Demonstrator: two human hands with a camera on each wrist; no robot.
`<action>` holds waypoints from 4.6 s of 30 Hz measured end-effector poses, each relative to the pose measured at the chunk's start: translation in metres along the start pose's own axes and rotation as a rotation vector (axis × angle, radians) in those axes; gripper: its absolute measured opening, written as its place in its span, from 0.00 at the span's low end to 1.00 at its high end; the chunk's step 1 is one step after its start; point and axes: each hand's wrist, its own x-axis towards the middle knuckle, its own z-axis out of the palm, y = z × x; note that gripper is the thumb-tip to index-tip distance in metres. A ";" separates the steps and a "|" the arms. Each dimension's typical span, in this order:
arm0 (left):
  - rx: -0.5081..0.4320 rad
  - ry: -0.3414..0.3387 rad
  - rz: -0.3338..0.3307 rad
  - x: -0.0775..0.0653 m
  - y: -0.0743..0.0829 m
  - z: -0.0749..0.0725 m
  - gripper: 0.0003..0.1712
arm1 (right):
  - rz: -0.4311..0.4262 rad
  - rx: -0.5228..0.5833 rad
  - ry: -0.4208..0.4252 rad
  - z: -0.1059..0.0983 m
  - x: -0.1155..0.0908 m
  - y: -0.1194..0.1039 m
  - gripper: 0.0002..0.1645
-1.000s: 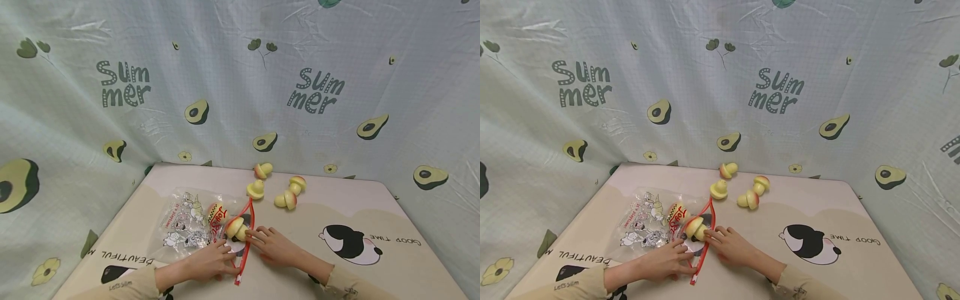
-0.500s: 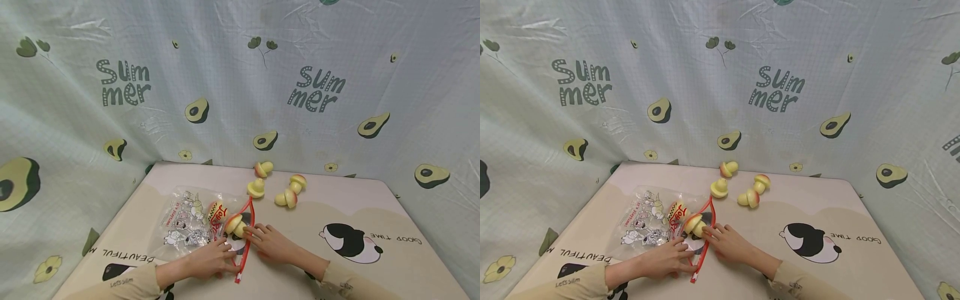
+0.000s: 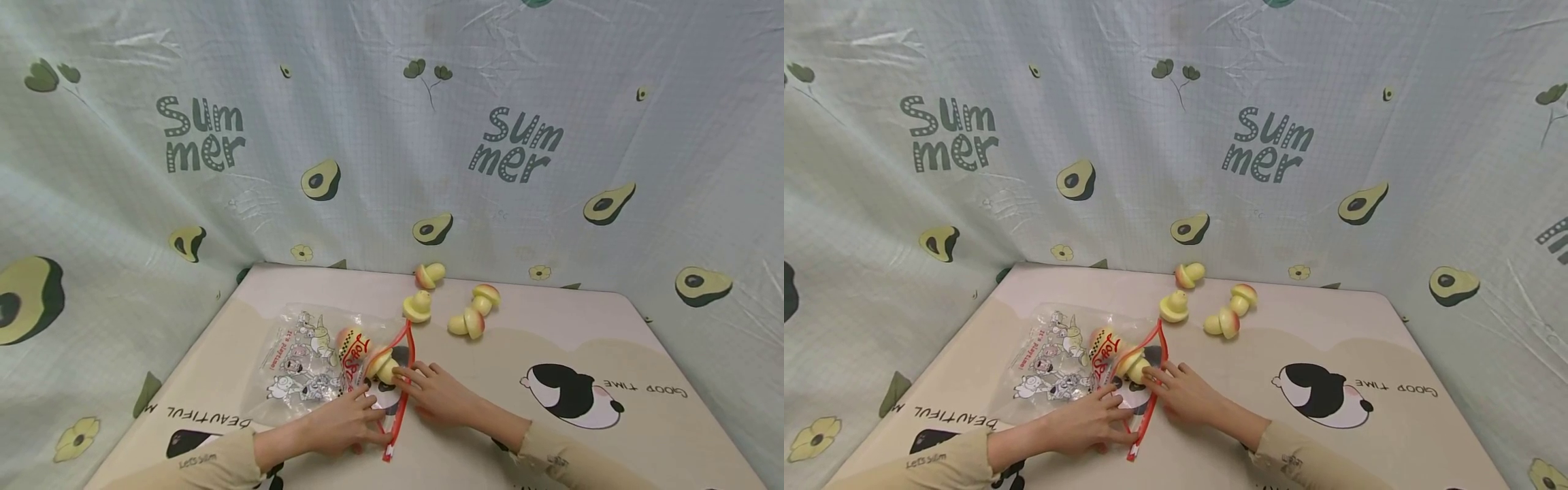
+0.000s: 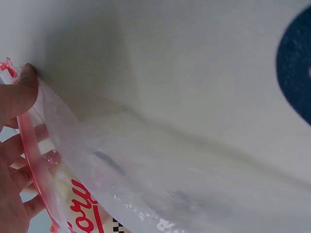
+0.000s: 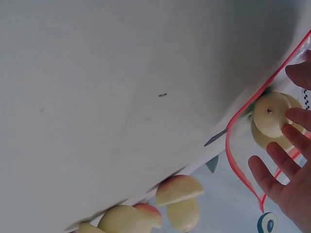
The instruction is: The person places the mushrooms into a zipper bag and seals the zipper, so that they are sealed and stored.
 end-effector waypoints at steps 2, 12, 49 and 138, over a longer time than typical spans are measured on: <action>-0.010 0.003 -0.002 0.000 -0.001 0.000 0.27 | -0.005 -0.012 0.014 0.000 0.001 0.000 0.36; -0.052 -0.018 -0.009 -0.001 -0.002 -0.002 0.27 | -0.018 -0.109 0.092 0.000 0.012 -0.001 0.33; -0.080 0.109 -0.020 -0.011 -0.033 0.002 0.36 | -0.017 -0.248 0.129 0.003 0.023 -0.008 0.43; -0.125 0.143 -0.091 -0.025 -0.055 -0.007 0.42 | 0.020 -0.143 -0.027 -0.002 0.046 0.006 0.60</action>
